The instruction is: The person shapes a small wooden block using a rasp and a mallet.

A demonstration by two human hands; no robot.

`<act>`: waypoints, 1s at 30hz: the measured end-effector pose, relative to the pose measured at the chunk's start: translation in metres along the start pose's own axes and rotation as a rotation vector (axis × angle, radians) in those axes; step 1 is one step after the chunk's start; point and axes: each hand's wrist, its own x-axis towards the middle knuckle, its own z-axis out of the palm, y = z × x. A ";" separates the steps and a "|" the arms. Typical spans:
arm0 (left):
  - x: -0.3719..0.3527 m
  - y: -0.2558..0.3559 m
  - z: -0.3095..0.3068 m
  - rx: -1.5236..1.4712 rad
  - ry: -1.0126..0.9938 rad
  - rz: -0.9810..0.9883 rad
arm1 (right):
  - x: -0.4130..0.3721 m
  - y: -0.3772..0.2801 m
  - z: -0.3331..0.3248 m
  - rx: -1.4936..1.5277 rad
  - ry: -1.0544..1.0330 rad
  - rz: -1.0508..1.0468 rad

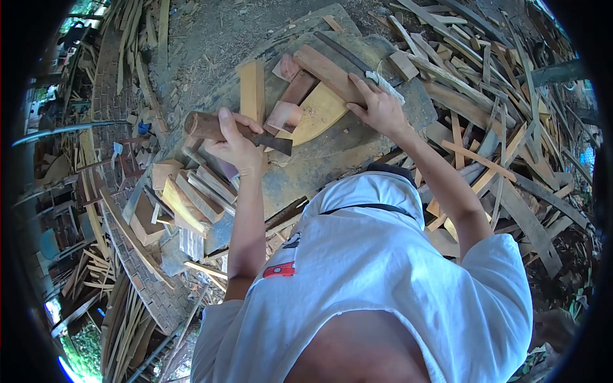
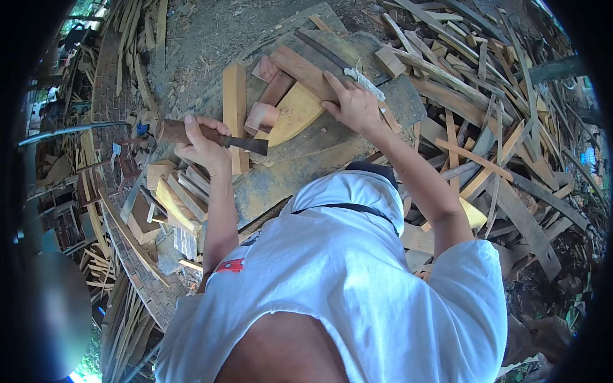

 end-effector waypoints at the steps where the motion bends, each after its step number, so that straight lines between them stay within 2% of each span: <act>1: 0.000 -0.002 0.005 0.000 -0.001 0.001 | 0.001 0.001 0.002 -0.052 0.102 -0.113; 5: -0.005 -0.004 0.026 0.060 -0.102 0.021 | 0.007 -0.040 -0.031 -0.028 0.013 -0.237; 7: -0.014 0.004 0.047 0.075 -0.245 -0.020 | 0.012 -0.067 -0.034 0.424 0.061 -0.491; 8: -0.019 -0.002 0.051 0.073 -0.247 -0.020 | 0.013 -0.078 -0.042 0.422 0.062 -0.489; 10: -0.023 -0.009 0.057 0.199 -0.472 0.139 | 0.017 -0.093 -0.055 0.715 -0.037 -0.431; 11: -0.021 -0.008 0.054 0.198 -0.474 0.141 | 0.017 -0.090 -0.054 0.715 -0.034 -0.431; 13: -0.007 0.018 0.052 0.514 -0.879 0.289 | 0.018 -0.075 -0.048 0.852 -0.095 -0.283; 14: 0.006 0.016 0.044 0.485 -1.021 0.084 | 0.022 -0.064 -0.043 0.653 -0.024 -0.309; 15: 0.022 0.008 0.030 0.487 -1.016 0.082 | 0.020 -0.062 -0.049 0.654 -0.028 -0.312; 17: 0.046 -0.017 -0.002 0.876 -1.337 -0.030 | 0.017 -0.062 -0.066 0.769 -0.149 -0.070; 18: 0.047 -0.024 -0.011 0.880 -1.337 -0.025 | 0.018 -0.054 -0.060 0.764 -0.123 -0.099; 20: 0.047 -0.042 -0.019 1.328 -1.436 0.191 | 0.018 -0.054 -0.063 0.763 -0.109 -0.067; 24: 0.041 -0.066 -0.021 1.153 -1.368 0.333 | 0.011 -0.057 -0.063 0.792 -0.032 -0.061; 26: 0.028 -0.050 -0.017 1.112 -1.257 0.170 | 0.009 -0.058 -0.063 0.828 -0.033 -0.049; 27: 0.018 -0.049 -0.018 1.114 -1.260 0.171 | 0.010 -0.059 -0.064 0.862 -0.032 -0.044; 29: -0.002 -0.052 -0.024 1.055 -0.949 0.173 | 0.012 -0.060 -0.065 0.870 -0.034 -0.044; 30: -0.009 -0.053 -0.025 1.053 -0.952 0.170 | 0.012 -0.060 -0.066 0.872 -0.036 -0.043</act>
